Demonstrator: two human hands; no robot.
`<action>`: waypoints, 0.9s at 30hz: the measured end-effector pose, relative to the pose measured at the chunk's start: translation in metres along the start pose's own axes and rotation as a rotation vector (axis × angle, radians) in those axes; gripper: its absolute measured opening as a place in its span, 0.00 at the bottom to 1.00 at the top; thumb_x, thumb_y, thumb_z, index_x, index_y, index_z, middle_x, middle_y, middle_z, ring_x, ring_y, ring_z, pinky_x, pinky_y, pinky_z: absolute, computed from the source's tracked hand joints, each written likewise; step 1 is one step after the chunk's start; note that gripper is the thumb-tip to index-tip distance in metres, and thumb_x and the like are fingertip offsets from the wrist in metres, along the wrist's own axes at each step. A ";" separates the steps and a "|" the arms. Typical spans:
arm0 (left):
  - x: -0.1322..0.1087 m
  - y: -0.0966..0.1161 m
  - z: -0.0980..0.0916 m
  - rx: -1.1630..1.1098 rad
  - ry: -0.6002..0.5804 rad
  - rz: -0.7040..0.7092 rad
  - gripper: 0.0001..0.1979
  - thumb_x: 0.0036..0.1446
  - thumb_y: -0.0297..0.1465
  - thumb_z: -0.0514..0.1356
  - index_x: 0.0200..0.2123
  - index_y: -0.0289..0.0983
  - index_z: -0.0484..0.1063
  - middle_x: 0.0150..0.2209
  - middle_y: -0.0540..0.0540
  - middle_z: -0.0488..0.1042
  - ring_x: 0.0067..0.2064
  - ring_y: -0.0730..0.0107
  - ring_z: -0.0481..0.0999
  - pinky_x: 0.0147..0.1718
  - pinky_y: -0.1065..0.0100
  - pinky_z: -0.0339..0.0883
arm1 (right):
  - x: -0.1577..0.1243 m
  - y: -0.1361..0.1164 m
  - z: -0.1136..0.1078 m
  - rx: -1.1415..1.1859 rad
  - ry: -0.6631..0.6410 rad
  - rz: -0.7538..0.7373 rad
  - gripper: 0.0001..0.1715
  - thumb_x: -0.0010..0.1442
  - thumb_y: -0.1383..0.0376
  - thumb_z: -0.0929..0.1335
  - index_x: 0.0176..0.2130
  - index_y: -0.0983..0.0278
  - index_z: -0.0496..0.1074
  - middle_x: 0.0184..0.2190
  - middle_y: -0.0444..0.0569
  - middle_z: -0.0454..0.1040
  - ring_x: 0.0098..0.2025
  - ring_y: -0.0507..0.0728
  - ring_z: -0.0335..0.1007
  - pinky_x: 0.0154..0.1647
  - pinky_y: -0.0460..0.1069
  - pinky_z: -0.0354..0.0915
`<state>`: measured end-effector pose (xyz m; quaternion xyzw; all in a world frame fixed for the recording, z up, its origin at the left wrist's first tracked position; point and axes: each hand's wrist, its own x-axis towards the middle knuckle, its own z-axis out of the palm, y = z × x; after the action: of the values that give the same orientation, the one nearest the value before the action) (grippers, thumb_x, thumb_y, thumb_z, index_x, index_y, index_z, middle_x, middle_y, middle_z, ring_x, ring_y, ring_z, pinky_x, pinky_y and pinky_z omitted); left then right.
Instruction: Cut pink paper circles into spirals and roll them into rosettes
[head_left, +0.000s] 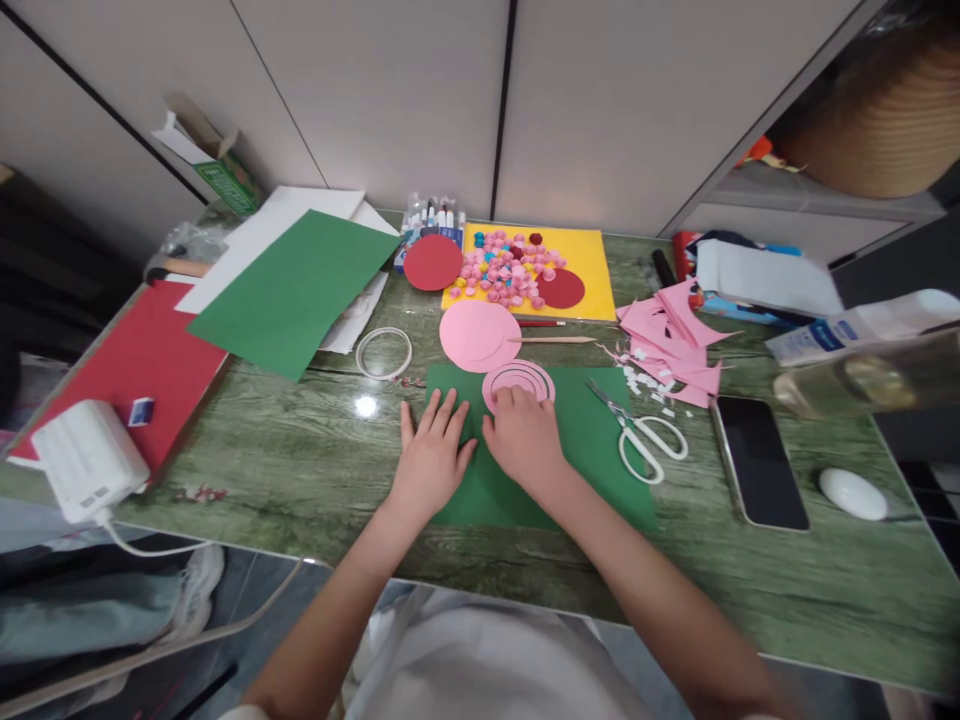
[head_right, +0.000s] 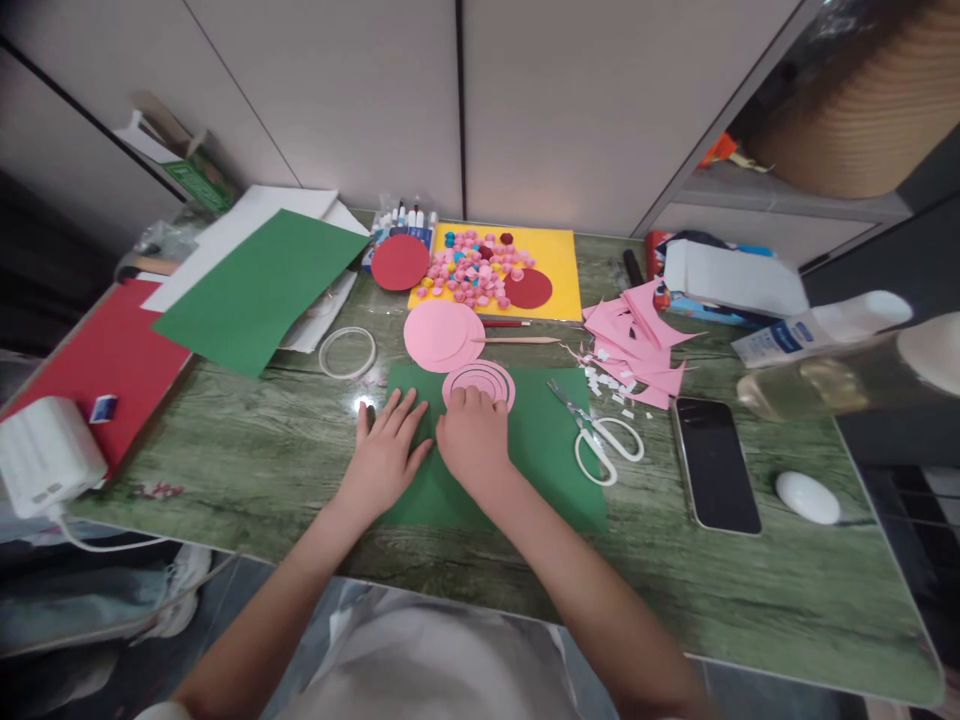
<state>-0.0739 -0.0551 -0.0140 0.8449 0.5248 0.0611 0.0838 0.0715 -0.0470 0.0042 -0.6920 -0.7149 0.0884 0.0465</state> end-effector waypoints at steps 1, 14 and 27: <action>0.000 0.000 0.000 -0.004 0.003 -0.001 0.23 0.60 0.36 0.47 0.56 0.36 0.59 0.61 0.40 0.56 0.63 0.53 0.49 0.59 0.42 0.33 | 0.002 -0.003 0.001 -0.012 -0.008 0.008 0.11 0.57 0.65 0.62 0.40 0.68 0.64 0.37 0.55 0.69 0.41 0.62 0.63 0.39 0.55 0.52; 0.000 -0.003 0.002 -0.051 0.033 0.002 0.21 0.60 0.35 0.46 0.55 0.36 0.61 0.60 0.38 0.58 0.62 0.53 0.51 0.58 0.41 0.33 | -0.050 0.039 -0.009 -0.002 -0.226 -0.272 0.08 0.54 0.74 0.62 0.32 0.64 0.67 0.34 0.49 0.68 0.39 0.57 0.62 0.36 0.51 0.50; 0.036 0.014 -0.002 -0.433 0.121 -0.045 0.22 0.53 0.21 0.48 0.53 0.31 0.58 0.52 0.36 0.63 0.55 0.61 0.61 0.54 0.57 0.57 | -0.016 0.077 -0.004 0.020 -0.028 0.121 0.16 0.59 0.60 0.62 0.44 0.67 0.63 0.37 0.54 0.69 0.38 0.58 0.67 0.36 0.49 0.60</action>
<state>-0.0459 -0.0284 -0.0090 0.7901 0.5221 0.2210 0.2330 0.1484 -0.0604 -0.0056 -0.7323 -0.6713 0.1078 0.0379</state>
